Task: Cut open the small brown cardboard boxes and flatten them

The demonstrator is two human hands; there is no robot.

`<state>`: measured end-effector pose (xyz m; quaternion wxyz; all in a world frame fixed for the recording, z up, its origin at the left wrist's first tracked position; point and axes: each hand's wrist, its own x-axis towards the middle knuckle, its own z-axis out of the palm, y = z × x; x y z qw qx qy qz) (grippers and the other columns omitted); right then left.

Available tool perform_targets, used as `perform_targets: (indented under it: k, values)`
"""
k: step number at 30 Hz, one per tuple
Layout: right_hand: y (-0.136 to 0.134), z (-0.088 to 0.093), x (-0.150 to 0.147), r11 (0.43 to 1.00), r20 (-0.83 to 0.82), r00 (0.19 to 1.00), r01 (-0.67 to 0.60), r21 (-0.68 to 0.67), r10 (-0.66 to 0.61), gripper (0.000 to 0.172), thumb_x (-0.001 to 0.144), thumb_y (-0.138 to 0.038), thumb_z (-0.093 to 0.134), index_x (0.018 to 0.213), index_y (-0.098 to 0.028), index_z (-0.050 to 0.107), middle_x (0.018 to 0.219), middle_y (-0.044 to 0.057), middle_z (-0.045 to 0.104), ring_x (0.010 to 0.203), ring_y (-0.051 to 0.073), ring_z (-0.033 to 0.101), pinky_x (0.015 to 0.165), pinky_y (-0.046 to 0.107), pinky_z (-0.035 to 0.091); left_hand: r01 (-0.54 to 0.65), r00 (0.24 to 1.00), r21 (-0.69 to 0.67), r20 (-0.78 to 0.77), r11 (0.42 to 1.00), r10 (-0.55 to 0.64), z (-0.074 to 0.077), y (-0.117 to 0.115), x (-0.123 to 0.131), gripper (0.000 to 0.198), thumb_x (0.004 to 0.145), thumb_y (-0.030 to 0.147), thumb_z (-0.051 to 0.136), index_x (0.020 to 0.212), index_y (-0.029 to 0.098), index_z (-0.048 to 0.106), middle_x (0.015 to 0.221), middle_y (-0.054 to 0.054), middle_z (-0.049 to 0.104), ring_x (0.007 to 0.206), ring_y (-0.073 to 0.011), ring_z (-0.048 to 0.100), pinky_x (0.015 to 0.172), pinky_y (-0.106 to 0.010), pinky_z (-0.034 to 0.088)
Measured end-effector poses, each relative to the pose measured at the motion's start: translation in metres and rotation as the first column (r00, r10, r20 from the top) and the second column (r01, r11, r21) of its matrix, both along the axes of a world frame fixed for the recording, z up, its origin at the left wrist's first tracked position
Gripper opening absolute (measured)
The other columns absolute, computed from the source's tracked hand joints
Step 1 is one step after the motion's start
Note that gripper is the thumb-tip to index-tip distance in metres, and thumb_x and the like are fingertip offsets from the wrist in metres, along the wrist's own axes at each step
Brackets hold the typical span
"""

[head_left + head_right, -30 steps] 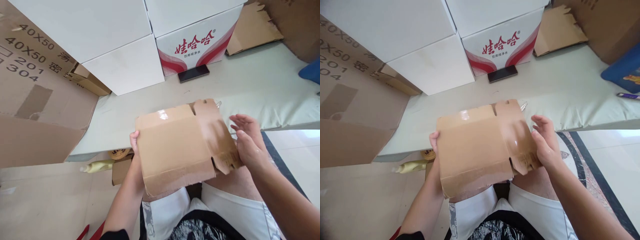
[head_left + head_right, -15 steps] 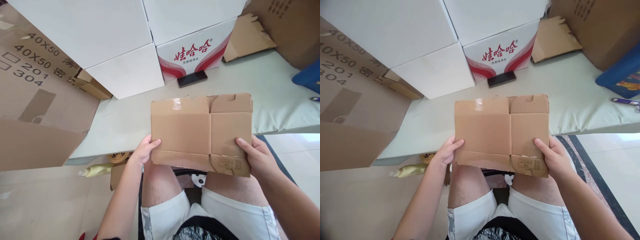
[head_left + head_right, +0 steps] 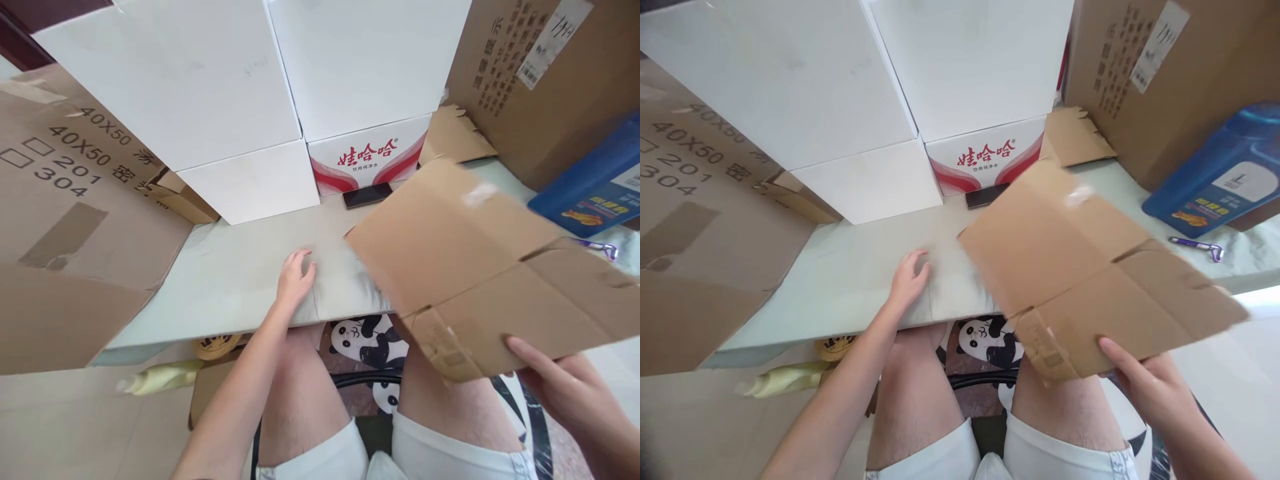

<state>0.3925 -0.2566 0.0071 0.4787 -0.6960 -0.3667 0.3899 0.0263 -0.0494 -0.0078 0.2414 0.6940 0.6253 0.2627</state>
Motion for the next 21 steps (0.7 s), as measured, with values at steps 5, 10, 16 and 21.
perform_targets:
  k: [5, 10, 16, 21]
  values:
    - [0.037, 0.032, 0.013, 0.931, 0.260, 0.911, 0.353, -0.091, -0.320, 0.032, 0.077, -0.056, 0.077, 0.062, -0.030, 0.064, 0.077, 0.010, 0.073, 0.088, 0.035, 0.076, 0.084, 0.047, 0.067, 0.061, 0.962, 0.031, -0.270, 0.998, -0.051, -0.025, -0.012, 0.013, 0.045, 0.092, 0.028, 0.052, 0.134, 0.016, 0.065, 0.156, -0.017, 0.053, 0.153, -0.0394, 0.036, 0.126, -0.058, 0.024]
    - [0.135, 0.049, 0.015, 0.853, 0.080, 0.867, 0.461, 0.244, -0.492, 0.018, 0.075, -0.027, 0.078, 0.088, -0.018, 0.069, 0.109, 0.014, 0.076, 0.085, 0.025, 0.075, 0.071, 0.039, 0.068, 0.110, 0.866, 0.043, -0.495, 0.993, -0.074, -0.028, -0.016, 0.017, 0.051, 0.097, 0.033, 0.046, 0.143, 0.015, 0.059, 0.157, -0.018, 0.051, 0.151, -0.0406, 0.038, 0.123, -0.058, 0.031]
    - [0.285, 0.076, 0.038, 0.835, 0.123, 0.852, 0.453, 0.312, -0.509, 0.018, 0.073, -0.010, 0.070, 0.090, -0.007, 0.063, 0.111, 0.018, 0.074, 0.095, 0.026, 0.075, 0.066, 0.034, 0.058, 0.092, 0.867, -0.012, -0.490, 0.996, -0.086, -0.021, -0.012, 0.020, 0.052, 0.096, 0.033, 0.049, 0.142, 0.013, 0.060, 0.156, -0.019, 0.052, 0.151, -0.0415, 0.038, 0.123, -0.058, 0.030]
    - [0.351, 0.078, 0.047, 0.940, 0.106, 0.934, 0.340, 0.040, -0.343, 0.019, 0.084, -0.026, 0.056, 0.073, -0.017, 0.044, 0.118, 0.031, 0.067, 0.108, 0.032, 0.072, 0.066, 0.039, 0.051, 0.090, 0.870, -0.010, -0.486, 0.996, -0.084, -0.024, -0.013, 0.019, 0.052, 0.096, 0.034, 0.049, 0.143, 0.015, 0.059, 0.157, -0.018, 0.050, 0.151, -0.0413, 0.036, 0.123, -0.059, 0.030]
